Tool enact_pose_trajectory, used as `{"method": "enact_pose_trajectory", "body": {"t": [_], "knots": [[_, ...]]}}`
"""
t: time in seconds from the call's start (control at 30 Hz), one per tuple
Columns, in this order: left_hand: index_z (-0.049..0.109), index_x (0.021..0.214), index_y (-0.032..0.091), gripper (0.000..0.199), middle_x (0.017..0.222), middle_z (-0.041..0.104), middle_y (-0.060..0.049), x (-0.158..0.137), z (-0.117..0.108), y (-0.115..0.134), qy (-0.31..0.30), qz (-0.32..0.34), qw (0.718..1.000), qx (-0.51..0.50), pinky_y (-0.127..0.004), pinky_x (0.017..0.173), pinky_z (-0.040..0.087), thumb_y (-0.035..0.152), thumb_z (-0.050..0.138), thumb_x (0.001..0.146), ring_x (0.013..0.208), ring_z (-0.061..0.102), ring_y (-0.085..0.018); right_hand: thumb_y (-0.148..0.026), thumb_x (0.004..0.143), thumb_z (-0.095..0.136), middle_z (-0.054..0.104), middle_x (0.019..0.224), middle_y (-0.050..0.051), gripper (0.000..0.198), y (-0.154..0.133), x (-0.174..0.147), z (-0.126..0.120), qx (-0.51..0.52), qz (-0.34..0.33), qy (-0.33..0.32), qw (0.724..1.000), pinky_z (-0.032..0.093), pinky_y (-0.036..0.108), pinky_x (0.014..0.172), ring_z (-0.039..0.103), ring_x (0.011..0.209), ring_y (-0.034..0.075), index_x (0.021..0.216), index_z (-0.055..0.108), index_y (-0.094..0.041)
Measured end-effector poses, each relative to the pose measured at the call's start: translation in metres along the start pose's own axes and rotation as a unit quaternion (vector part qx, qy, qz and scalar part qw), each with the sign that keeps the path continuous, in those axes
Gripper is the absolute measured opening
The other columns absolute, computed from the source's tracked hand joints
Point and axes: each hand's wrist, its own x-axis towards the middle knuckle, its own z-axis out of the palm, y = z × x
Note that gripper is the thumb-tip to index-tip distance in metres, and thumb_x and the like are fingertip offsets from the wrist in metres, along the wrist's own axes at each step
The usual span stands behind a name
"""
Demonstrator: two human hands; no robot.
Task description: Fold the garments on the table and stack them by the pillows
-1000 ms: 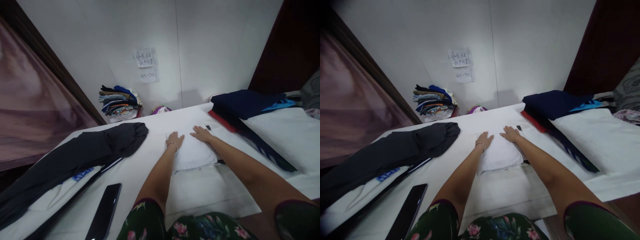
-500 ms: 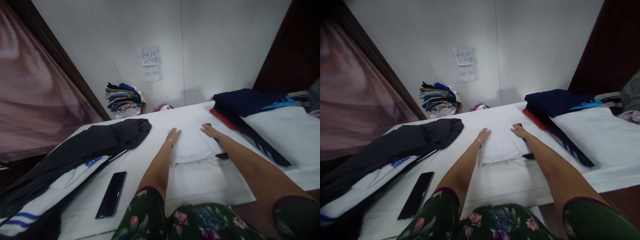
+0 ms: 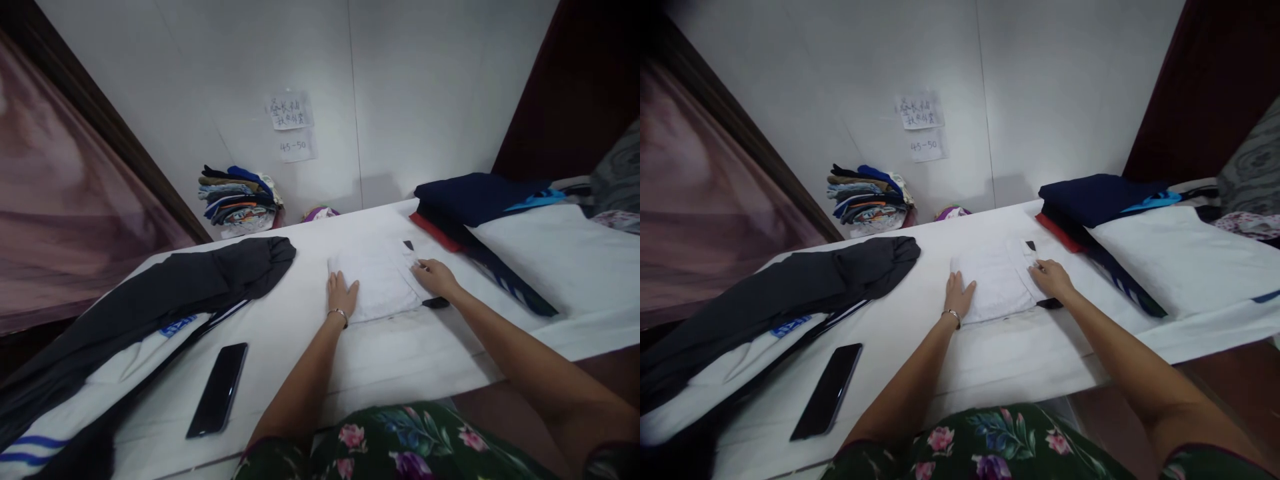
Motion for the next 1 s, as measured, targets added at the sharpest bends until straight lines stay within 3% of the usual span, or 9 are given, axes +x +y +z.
{"method": "enact_pose_trajectory", "body": {"t": [0.17,0.3,0.47,0.63,0.73,0.83,1.0], "knots": [[0.022,0.147,0.011,0.073,0.157,0.010,-0.015,-0.002,0.001,0.008,-0.006,0.008,0.999,0.047,-0.037,0.117,0.010,0.052,0.039,0.089,0.144,0.005,-0.028,-0.060,0.083,0.044,0.070,0.094,0.009,0.048,-0.019,0.009,-0.004,-0.015,0.016,-0.031,0.999,0.044,0.033,0.073,0.063,0.090,0.027,0.089,0.071,-0.021],[0.026,0.146,0.014,0.071,0.157,0.011,-0.013,-0.002,-0.001,0.011,-0.006,0.014,0.998,0.062,-0.038,0.117,0.011,0.051,0.041,0.088,0.144,0.006,-0.029,-0.050,0.080,0.052,0.070,0.095,0.007,0.035,-0.029,0.016,-0.001,0.010,0.023,-0.023,0.999,0.044,0.031,0.072,0.062,0.090,0.025,0.091,0.069,-0.022],[0.028,0.145,0.016,0.070,0.157,0.013,-0.010,-0.003,-0.005,0.007,-0.010,0.028,0.999,0.025,-0.034,0.117,0.012,0.051,0.046,0.087,0.145,0.009,-0.024,-0.043,0.082,0.048,0.070,0.090,0.004,0.029,-0.015,0.017,0.002,0.031,0.071,0.014,0.997,0.043,0.028,0.069,0.062,0.085,0.021,0.090,0.066,-0.022],[0.024,0.145,0.009,0.079,0.153,0.024,-0.016,0.000,-0.009,0.003,0.007,-0.052,0.995,-0.081,-0.031,0.114,0.022,0.049,0.054,0.084,0.141,0.024,-0.024,-0.040,0.078,0.055,0.070,0.096,0.005,0.030,-0.002,0.015,0.003,0.024,0.083,-0.008,0.996,0.045,0.030,0.075,0.063,0.090,0.023,0.101,0.065,-0.023],[0.037,0.139,0.010,0.069,0.144,0.042,-0.017,0.007,-0.015,-0.001,0.001,-0.131,0.973,-0.191,-0.034,0.108,0.033,0.046,0.058,0.083,0.131,0.042,-0.026,-0.049,0.078,0.055,0.068,0.105,0.010,0.046,0.005,0.012,0.001,0.020,0.098,-0.020,0.995,0.046,0.037,0.083,0.061,0.100,0.029,0.113,0.062,-0.020],[0.054,0.123,0.008,0.055,0.128,0.058,-0.019,0.015,-0.019,-0.006,-0.041,-0.168,0.947,-0.269,-0.034,0.097,0.046,0.048,0.058,0.084,0.116,0.057,-0.027,-0.056,0.075,0.058,0.064,0.116,0.015,0.059,0.014,0.011,0.001,0.084,0.147,-0.047,0.984,0.042,0.045,0.095,0.056,0.111,0.034,0.119,0.061,-0.016],[0.063,0.107,0.006,0.050,0.112,0.067,-0.019,0.021,-0.016,-0.009,-0.117,-0.215,0.870,-0.428,-0.033,0.087,0.054,0.044,0.071,0.075,0.103,0.065,-0.026,-0.049,0.074,0.064,0.059,0.127,0.017,0.057,0.018,0.010,-0.001,0.196,0.174,-0.063,0.963,0.040,0.044,0.100,0.053,0.119,0.033,0.118,0.061,-0.014]]}}
